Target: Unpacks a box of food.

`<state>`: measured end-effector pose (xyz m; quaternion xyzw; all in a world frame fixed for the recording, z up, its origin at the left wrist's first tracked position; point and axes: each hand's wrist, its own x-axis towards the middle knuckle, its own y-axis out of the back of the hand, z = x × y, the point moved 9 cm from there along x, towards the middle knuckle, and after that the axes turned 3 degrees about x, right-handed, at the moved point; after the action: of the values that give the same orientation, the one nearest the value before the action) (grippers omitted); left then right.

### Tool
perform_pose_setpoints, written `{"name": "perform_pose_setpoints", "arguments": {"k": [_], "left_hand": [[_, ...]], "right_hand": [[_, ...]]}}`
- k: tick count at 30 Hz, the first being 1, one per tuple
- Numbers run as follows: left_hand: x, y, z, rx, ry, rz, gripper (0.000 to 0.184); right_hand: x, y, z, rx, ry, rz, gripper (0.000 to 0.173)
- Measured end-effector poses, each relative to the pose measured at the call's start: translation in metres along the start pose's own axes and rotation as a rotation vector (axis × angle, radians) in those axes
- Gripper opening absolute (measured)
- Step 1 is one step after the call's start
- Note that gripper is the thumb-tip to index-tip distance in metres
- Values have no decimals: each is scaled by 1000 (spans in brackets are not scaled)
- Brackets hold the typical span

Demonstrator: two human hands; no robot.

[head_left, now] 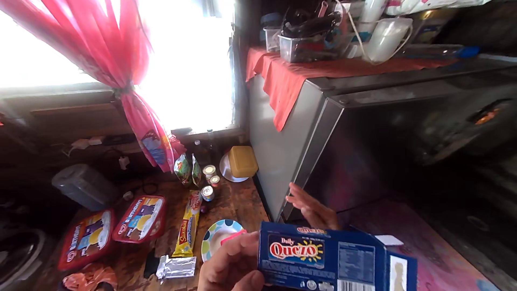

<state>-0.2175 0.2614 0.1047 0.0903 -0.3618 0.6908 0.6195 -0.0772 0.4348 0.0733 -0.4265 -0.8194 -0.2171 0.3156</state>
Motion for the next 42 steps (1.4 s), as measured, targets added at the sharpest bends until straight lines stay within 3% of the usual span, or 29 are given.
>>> {"name": "perform_pose_setpoints", "arguments": {"k": [2, 6, 23, 27, 33, 37, 39, 41, 42], "left_hand": [[0, 0, 0, -4, 1, 2, 40], [-2, 0, 2, -4, 4, 5, 39], [1, -3, 4, -9, -10, -11, 40], [0, -2, 5, -2, -6, 5, 40], [0, 1, 7, 21, -15, 23, 40], [-2, 4, 6, 15, -3, 47, 40], [-3, 8, 5, 30, -1, 56, 40], [-4, 16, 2, 53, 12, 88, 39], [-5, 21, 0, 66, 26, 114, 39]], "right_hand": [[3, 15, 10, -28, -129, 49, 36], [11, 28, 35, -42, -217, -13, 46], [18, 6, 57, -43, -519, -92, 45], [21, 2, 50, -224, -352, -183, 41], [26, -3, 28, -451, -189, -124, 46], [28, -2, 33, -447, -184, -131, 43], [27, -7, 32, -415, -70, -197, 41], [21, -24, 26, -231, 6, -292, 42], [19, -37, 22, -43, -55, -309, 50]]}}
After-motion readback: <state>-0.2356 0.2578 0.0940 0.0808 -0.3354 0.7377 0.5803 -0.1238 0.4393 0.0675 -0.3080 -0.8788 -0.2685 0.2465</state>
